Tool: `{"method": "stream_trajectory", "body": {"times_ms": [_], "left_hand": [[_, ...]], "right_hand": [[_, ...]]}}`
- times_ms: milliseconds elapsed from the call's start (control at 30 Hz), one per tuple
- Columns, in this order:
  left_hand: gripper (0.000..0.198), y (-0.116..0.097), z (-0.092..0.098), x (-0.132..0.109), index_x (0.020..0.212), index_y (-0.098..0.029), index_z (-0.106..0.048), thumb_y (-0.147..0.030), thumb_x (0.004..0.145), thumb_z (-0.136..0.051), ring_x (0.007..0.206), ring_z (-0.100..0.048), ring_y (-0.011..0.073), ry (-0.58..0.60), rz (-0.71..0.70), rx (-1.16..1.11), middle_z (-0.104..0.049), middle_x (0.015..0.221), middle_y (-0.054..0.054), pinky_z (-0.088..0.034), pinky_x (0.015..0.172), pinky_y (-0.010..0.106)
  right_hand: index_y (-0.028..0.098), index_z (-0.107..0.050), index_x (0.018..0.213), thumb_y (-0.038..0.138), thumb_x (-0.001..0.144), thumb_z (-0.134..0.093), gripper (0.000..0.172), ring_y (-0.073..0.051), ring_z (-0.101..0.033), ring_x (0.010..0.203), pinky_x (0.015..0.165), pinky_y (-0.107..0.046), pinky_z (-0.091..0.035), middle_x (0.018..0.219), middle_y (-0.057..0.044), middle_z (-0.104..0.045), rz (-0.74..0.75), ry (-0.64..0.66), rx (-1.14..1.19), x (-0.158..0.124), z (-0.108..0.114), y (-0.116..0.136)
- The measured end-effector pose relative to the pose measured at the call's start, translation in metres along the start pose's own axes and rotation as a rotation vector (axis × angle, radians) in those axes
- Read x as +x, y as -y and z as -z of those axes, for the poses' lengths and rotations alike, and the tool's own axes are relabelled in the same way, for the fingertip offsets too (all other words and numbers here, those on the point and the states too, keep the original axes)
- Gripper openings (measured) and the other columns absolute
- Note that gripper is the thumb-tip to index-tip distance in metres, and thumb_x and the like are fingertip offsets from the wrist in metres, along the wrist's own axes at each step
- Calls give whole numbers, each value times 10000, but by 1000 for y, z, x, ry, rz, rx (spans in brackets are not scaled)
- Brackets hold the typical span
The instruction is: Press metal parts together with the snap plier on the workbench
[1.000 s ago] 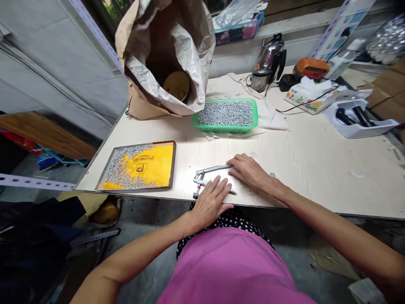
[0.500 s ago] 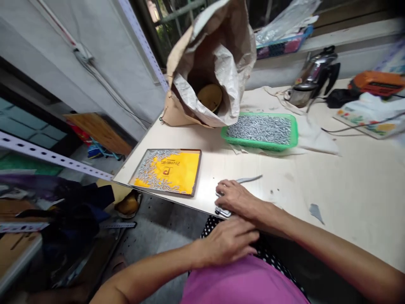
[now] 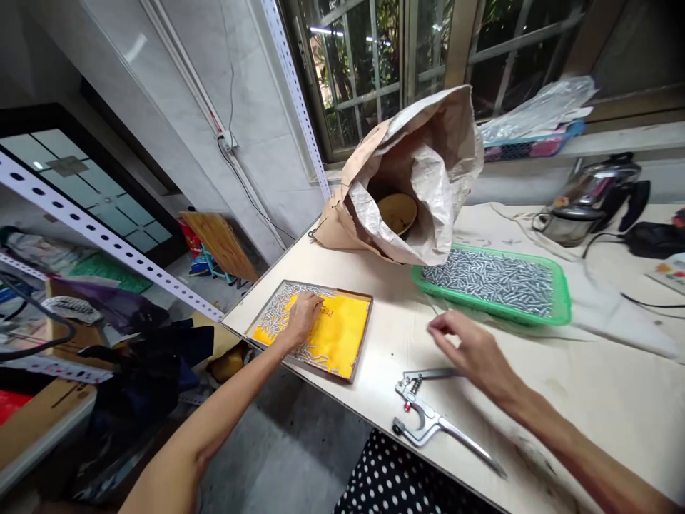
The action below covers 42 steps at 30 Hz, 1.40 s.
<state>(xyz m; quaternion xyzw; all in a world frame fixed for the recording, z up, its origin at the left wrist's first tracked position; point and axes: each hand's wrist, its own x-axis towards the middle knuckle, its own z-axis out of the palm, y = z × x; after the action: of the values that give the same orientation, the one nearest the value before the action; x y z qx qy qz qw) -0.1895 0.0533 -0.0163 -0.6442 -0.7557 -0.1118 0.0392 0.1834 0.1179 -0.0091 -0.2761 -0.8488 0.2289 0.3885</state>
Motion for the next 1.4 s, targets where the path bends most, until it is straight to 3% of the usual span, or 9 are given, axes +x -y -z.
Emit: {"method": "stream_trajectory", "body": {"times_ms": [133, 233, 333, 500, 633, 800, 900, 1100, 1400], "left_hand": [[197, -3, -12, 24, 958, -188, -708, -196, 911, -517, 994, -555, 222, 50, -51, 5, -650, 975, 77, -451, 872, 329], [205, -6, -18, 33, 947, -195, -708, -198, 911, -506, 987, -536, 224, 87, -77, 13, -635, 969, 78, -444, 837, 314], [191, -4, -20, 40, 907, -189, -696, -180, 898, -506, 986, -522, 231, 129, -94, 19, -623, 978, 91, -438, 825, 314], [181, -7, -10, 46, 856, -163, -666, -149, 876, -487, 1023, -518, 249, 175, -94, -9, -630, 982, 117, -426, 900, 348], [145, -48, 7, 17, 866, -161, -673, -254, 855, -563, 888, -588, 211, 101, -13, -280, -677, 909, 81, -456, 868, 340], [251, -133, 20, -58, 885, -144, -693, -372, 799, -634, 584, -550, 116, 549, 193, -842, -662, 727, 22, -455, 581, 244], [252, -163, 9, -87, 845, -126, -701, -362, 769, -658, 522, -483, 89, 681, 279, -942, -612, 640, 3, -385, 507, 216], [311, -169, -16, -101, 818, -114, -710, -416, 752, -679, 489, -412, 77, 724, 280, -929, -551, 560, -14, -320, 480, 212], [291, -170, -12, -93, 696, -140, -675, -425, 742, -638, 498, -463, 98, 803, 171, -703, -545, 524, -29, -353, 504, 215]], "right_hand": [[215, -618, 967, 415, 941, -498, 235, -219, -620, 740, 697, -374, -498, 895, -69, -639, -65, -156, -220, 31, 42, -43], [217, -613, 1131, 476, 938, -488, 346, -228, -630, 755, 725, -412, -515, 1046, -113, -617, -93, -169, -328, 34, 53, -55], [228, -618, 1113, 431, 956, -473, 295, -208, -629, 726, 710, -394, -529, 1039, -107, -619, -111, -105, -256, 16, 45, -39], [224, -627, 1003, 314, 994, -409, 236, -197, -641, 851, 760, -342, -537, 988, -80, -630, -162, 179, -106, -45, 18, 10], [207, -630, 1063, 300, 994, -437, 225, -194, -624, 868, 766, -328, -530, 983, -77, -612, -237, 353, -106, -91, 6, 34], [168, -626, 1133, 278, 981, -476, 241, -216, -585, 874, 760, -356, -509, 970, -94, -598, -278, 398, -193, -120, -1, 42], [169, -646, 1083, 236, 982, -460, 222, -213, -571, 876, 756, -344, -487, 947, -91, -600, -269, 368, -240, -123, -4, 43], [172, -661, 1028, 228, 967, -500, 182, -210, -560, 876, 745, -329, -453, 935, -83, -601, -271, 337, -305, -124, -6, 46], [178, -659, 1002, 242, 957, -532, 149, -201, -545, 862, 748, -322, -431, 940, -76, -599, -275, 321, -367, -128, -10, 47]]}}
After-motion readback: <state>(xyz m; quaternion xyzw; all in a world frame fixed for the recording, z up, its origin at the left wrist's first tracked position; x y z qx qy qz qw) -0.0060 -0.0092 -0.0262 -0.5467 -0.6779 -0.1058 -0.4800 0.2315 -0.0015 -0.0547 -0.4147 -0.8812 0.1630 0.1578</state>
